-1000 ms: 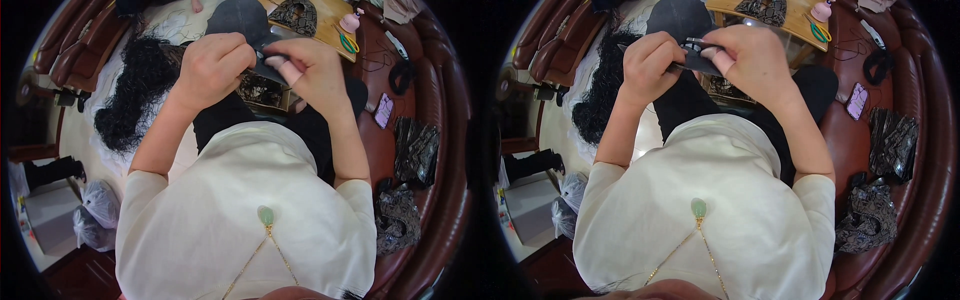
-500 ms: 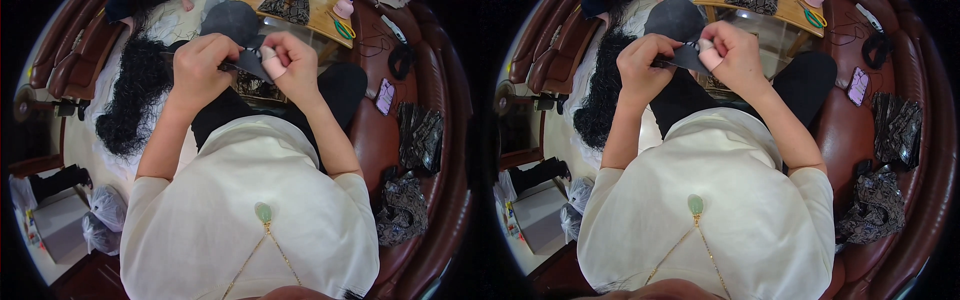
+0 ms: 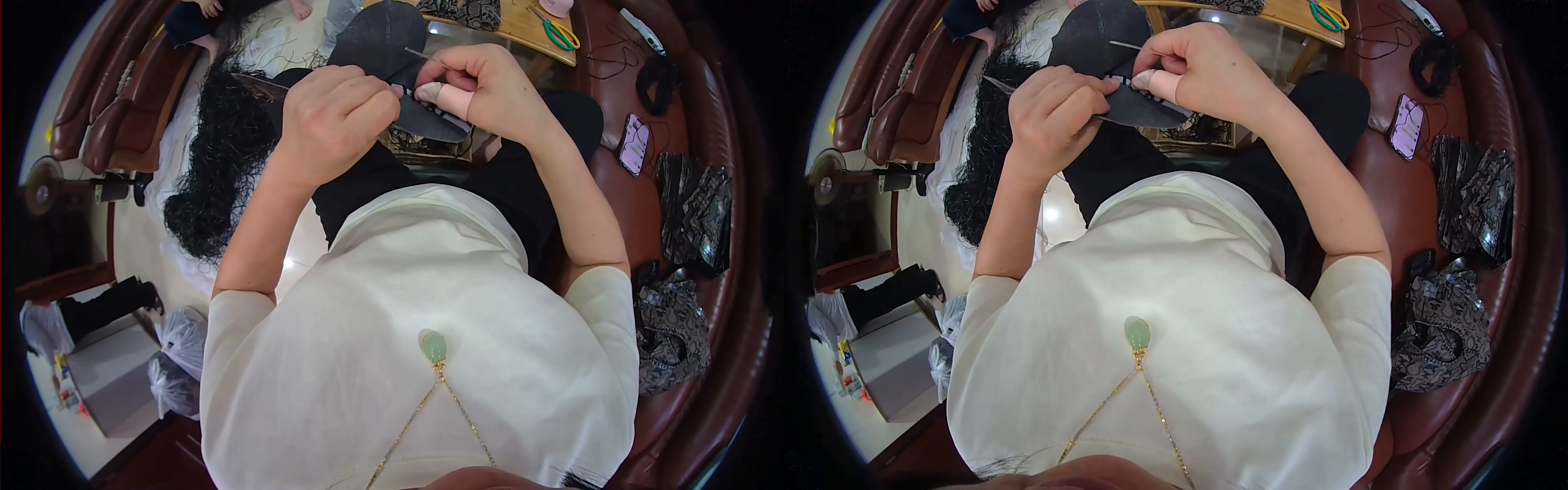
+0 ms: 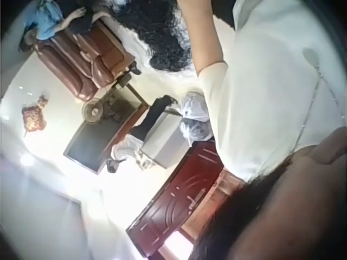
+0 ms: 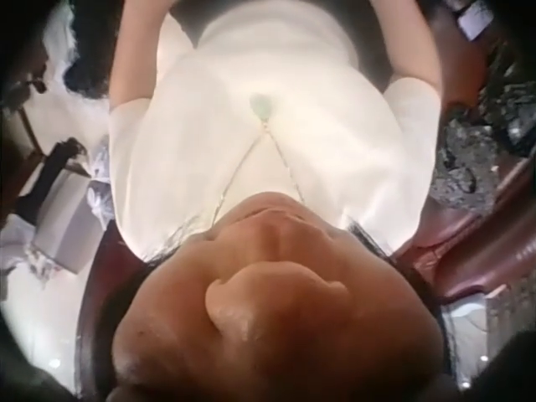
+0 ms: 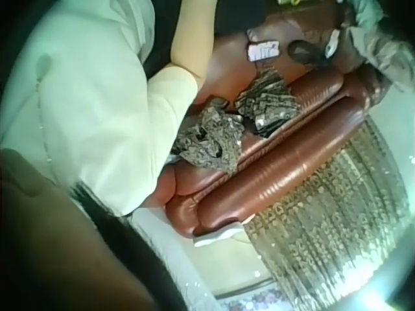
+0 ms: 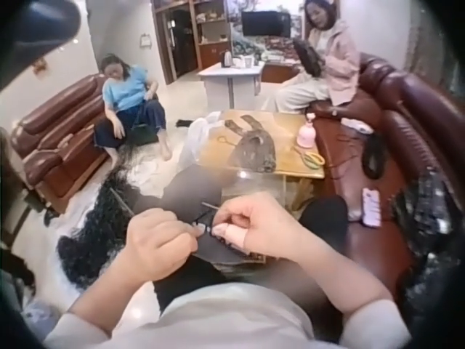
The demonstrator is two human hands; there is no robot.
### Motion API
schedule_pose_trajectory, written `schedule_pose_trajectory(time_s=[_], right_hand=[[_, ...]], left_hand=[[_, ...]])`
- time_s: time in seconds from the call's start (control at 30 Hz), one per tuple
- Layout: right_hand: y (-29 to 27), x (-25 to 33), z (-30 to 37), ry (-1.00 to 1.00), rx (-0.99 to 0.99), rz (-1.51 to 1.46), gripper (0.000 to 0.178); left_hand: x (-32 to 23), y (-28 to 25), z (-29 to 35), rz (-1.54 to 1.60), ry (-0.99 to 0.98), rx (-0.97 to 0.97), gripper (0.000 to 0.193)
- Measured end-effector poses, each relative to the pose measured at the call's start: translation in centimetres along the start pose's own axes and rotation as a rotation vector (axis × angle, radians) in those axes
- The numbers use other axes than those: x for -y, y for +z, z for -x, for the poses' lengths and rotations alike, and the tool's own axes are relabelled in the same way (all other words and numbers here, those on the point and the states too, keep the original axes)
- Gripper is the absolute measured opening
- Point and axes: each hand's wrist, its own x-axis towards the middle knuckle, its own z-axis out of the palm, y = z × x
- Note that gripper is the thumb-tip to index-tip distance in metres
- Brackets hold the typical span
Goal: Manually stitching shoe components together using a needle and thread.
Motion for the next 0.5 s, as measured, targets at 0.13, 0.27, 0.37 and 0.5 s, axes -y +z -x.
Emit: schedule_pose_trajectory(time_s=[0.13, 0.27, 0.37, 0.5], right_hand=[[0.3, -0.3, 0.1, -0.023, 0.026, 0.052, 0.005], [1.9, -0.9, 0.4, -0.022, -0.072, -0.034, 0.006], [3.2, -0.7, 0.2, -0.227, -0.397, 0.080, 0.007], [3.9, 0.9, -0.2, -0.182, -0.505, -0.016, 0.009]], left_hand=[[-0.3, -0.1, -0.1, -0.033, 0.021, 0.011, 0.021], [-0.6, -0.1, -0.1, -0.060, -0.013, 0.002, 0.022], [-0.7, 0.0, -0.1, 0.063, -0.120, 0.026, 0.022], [-0.9, 0.3, 0.0, 0.140, -0.180, -0.019, 0.021]])
